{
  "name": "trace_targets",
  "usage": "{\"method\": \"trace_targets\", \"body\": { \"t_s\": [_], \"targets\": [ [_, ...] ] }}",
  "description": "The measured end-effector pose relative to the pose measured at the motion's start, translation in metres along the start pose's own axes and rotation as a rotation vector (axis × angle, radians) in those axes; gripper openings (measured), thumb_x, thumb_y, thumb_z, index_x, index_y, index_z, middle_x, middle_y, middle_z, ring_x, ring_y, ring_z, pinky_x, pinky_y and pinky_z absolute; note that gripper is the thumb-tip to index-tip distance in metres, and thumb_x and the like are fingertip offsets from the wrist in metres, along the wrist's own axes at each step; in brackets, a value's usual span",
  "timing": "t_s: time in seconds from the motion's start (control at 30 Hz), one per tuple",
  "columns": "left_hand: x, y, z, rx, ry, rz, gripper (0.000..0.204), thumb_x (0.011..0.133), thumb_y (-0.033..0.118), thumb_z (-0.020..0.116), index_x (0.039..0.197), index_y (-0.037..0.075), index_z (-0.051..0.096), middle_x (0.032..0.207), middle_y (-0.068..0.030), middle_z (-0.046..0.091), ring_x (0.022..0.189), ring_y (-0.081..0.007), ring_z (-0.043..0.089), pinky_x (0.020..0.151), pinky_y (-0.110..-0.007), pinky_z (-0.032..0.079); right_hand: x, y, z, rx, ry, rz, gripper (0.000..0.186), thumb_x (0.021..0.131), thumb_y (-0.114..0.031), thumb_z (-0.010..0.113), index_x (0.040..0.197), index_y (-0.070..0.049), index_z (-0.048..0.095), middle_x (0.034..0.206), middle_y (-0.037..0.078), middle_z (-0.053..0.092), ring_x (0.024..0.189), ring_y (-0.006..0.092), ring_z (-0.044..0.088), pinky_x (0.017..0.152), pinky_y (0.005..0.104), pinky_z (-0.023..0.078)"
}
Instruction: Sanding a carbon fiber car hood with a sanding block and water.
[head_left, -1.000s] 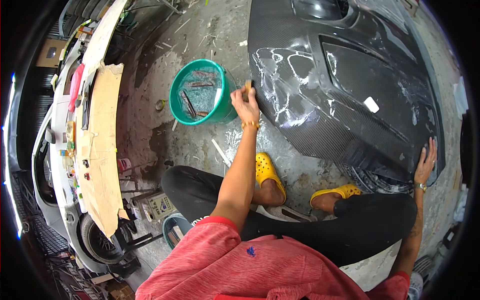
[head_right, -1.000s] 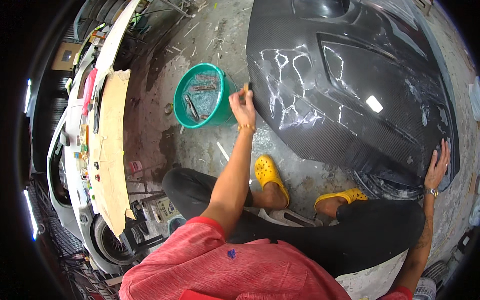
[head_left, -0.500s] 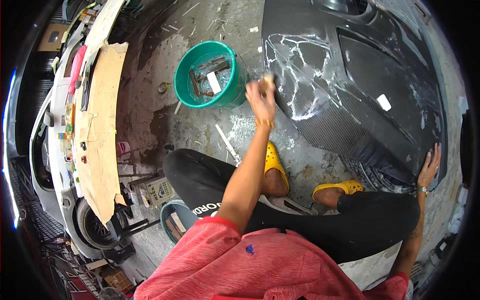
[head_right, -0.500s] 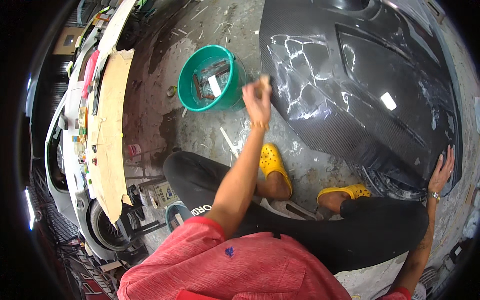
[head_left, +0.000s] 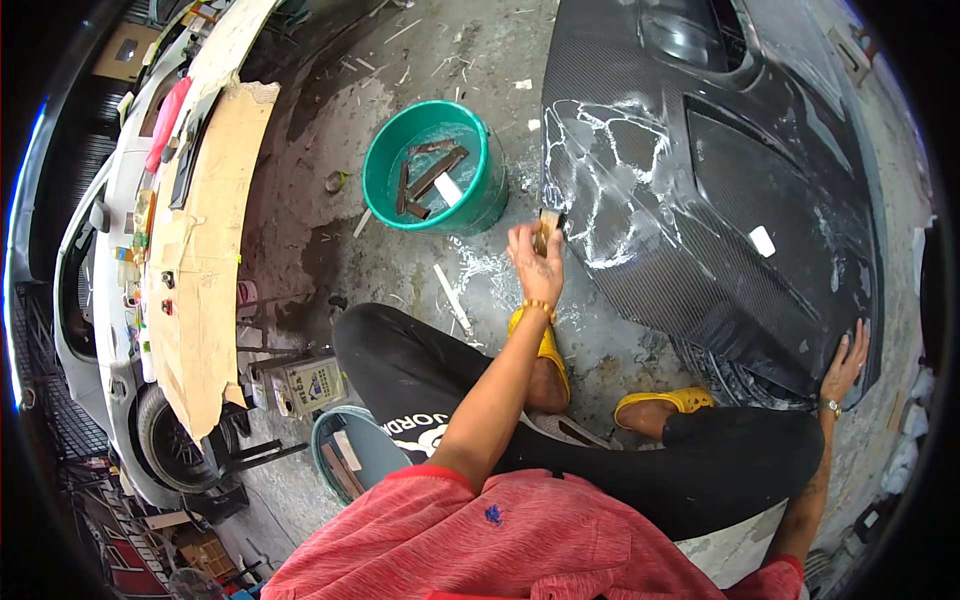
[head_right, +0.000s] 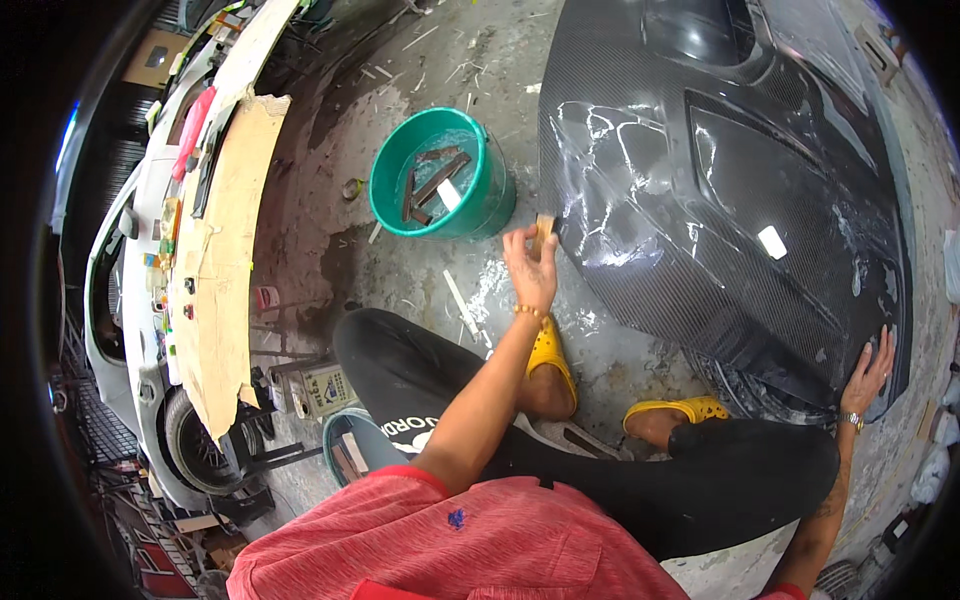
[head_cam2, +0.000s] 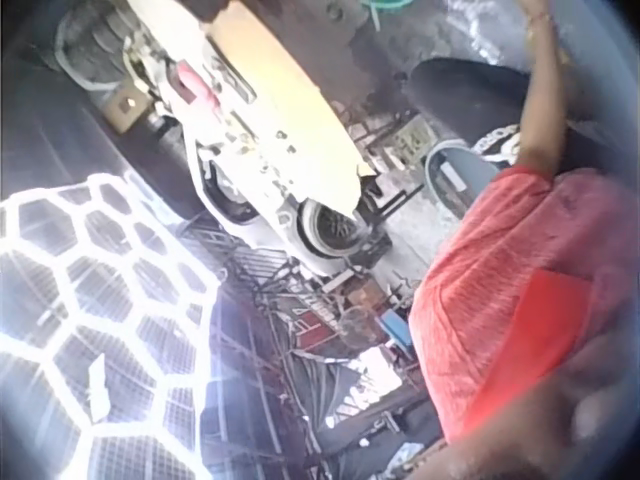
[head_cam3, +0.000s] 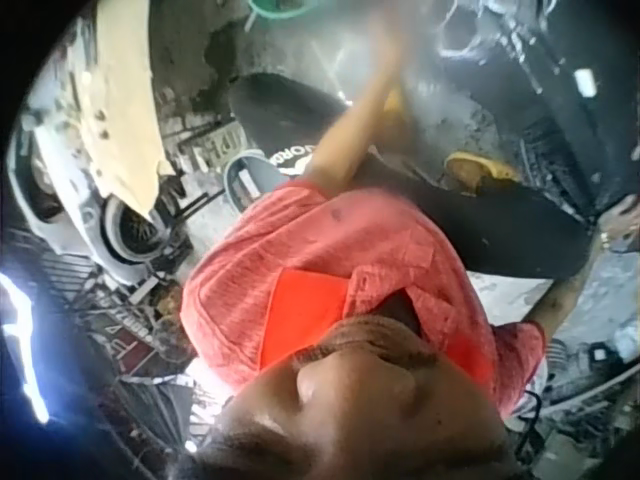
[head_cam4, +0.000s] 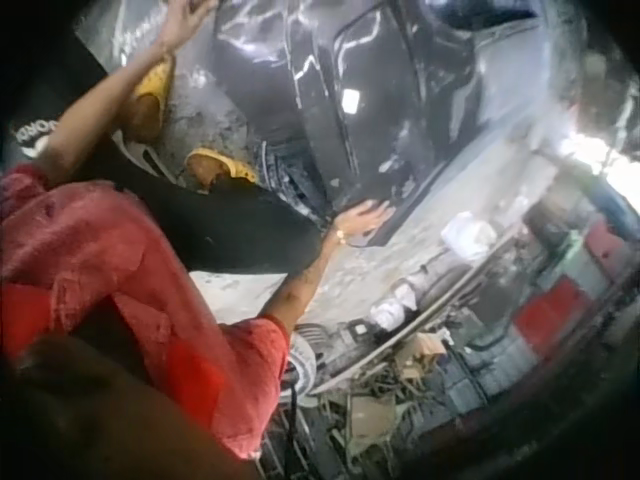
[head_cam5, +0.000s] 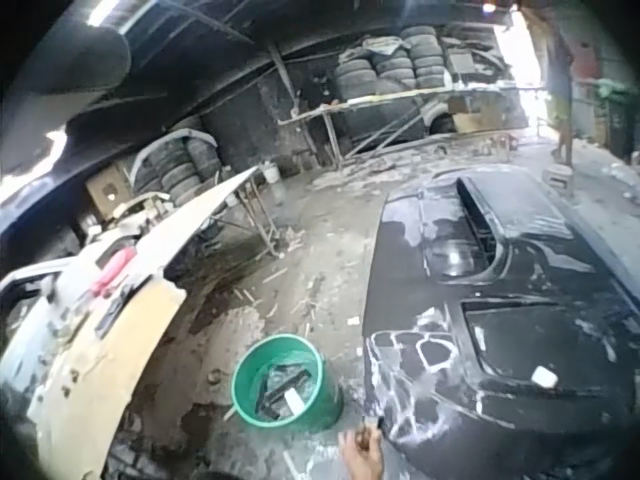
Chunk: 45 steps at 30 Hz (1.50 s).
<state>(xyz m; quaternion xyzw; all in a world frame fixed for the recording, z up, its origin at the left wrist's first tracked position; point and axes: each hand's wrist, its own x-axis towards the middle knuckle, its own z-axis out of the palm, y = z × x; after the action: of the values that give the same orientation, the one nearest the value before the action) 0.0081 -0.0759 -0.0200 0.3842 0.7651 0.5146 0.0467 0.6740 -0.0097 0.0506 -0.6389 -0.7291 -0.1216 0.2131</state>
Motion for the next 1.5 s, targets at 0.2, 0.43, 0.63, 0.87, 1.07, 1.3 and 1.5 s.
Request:
{"method": "trace_targets", "body": {
  "t_s": [0.2,0.43,0.63,0.87,1.07,1.3,1.5],
  "targets": [
    [0.005,-0.010,0.006,0.012,0.020,-0.068,0.031,0.089,0.021,0.074,0.112,0.003,0.062,0.112,-0.0178,0.058,0.106,-0.0394,0.056,0.093,-0.049,0.044,0.000,0.001,-0.001,-0.007,-0.009,0.013,0.054,0.109,-0.042,0.042,0.153,-0.013,0.048,0.158,0.016,0.045,0.148,0.0346,0.036,0.121,0.0494,0.024],
    [-0.008,-0.013,0.000,0.002,-0.004,0.009,0.030,0.089,0.021,0.074,0.110,0.004,0.061,0.115,-0.0178,0.058,0.107,-0.0392,0.056,0.093,-0.048,0.042,-0.001,0.000,-0.002,0.006,-0.039,0.028,0.054,0.109,-0.042,0.043,0.155,-0.013,0.046,0.158,0.014,0.045,0.148,0.0348,0.037,0.122,0.0496,0.024],
    [0.008,-0.002,0.001,0.057,-0.024,-0.007,0.031,0.087,0.019,0.074,0.112,0.005,0.061,0.112,-0.0178,0.057,0.106,-0.0389,0.056,0.093,-0.049,0.042,0.002,0.001,-0.001,-0.043,0.000,0.003,0.053,0.109,-0.040,0.042,0.153,-0.011,0.047,0.158,0.015,0.045,0.147,0.0349,0.037,0.122,0.0482,0.025],
    [0.031,0.000,0.007,0.025,0.002,0.043,0.031,0.086,0.020,0.078,0.107,0.003,0.063,0.111,-0.0185,0.059,0.103,-0.0412,0.056,0.092,-0.049,0.043,0.000,0.007,0.000,-0.003,-0.040,-0.045,0.051,0.109,-0.039,0.042,0.154,-0.014,0.048,0.158,0.014,0.045,0.148,0.0353,0.036,0.121,0.0486,0.026],
    [0.019,0.002,0.000,0.106,-0.169,0.054,0.033,0.088,0.022,0.075,0.112,0.004,0.061,0.110,-0.0175,0.056,0.108,-0.0386,0.055,0.096,-0.047,0.043,-0.001,0.007,0.002,-0.129,0.028,-0.012,0.051,0.110,-0.039,0.040,0.155,-0.015,0.046,0.160,0.013,0.042,0.148,0.0348,0.036,0.122,0.0485,0.025],
    [0.058,-0.004,0.018,-0.068,-0.079,0.136,0.030,0.090,0.021,0.073,0.112,0.001,0.064,0.114,-0.0186,0.059,0.105,-0.0400,0.056,0.095,-0.047,0.043,-0.006,0.010,0.001,-0.043,-0.010,-0.068,0.053,0.110,-0.041,0.041,0.155,-0.014,0.045,0.161,0.012,0.041,0.149,0.0317,0.036,0.122,0.0474,0.025],
    [0.015,0.019,0.002,0.058,-0.237,0.095,0.038,0.086,0.018,0.077,0.118,0.002,0.065,0.116,-0.0184,0.060,0.110,-0.0355,0.056,0.097,-0.045,0.042,-0.003,0.016,0.006,-0.157,0.057,-0.102,0.052,0.110,-0.039,0.040,0.155,-0.015,0.046,0.159,0.012,0.043,0.150,0.0317,0.035,0.122,0.0483,0.026]
  ]
}}
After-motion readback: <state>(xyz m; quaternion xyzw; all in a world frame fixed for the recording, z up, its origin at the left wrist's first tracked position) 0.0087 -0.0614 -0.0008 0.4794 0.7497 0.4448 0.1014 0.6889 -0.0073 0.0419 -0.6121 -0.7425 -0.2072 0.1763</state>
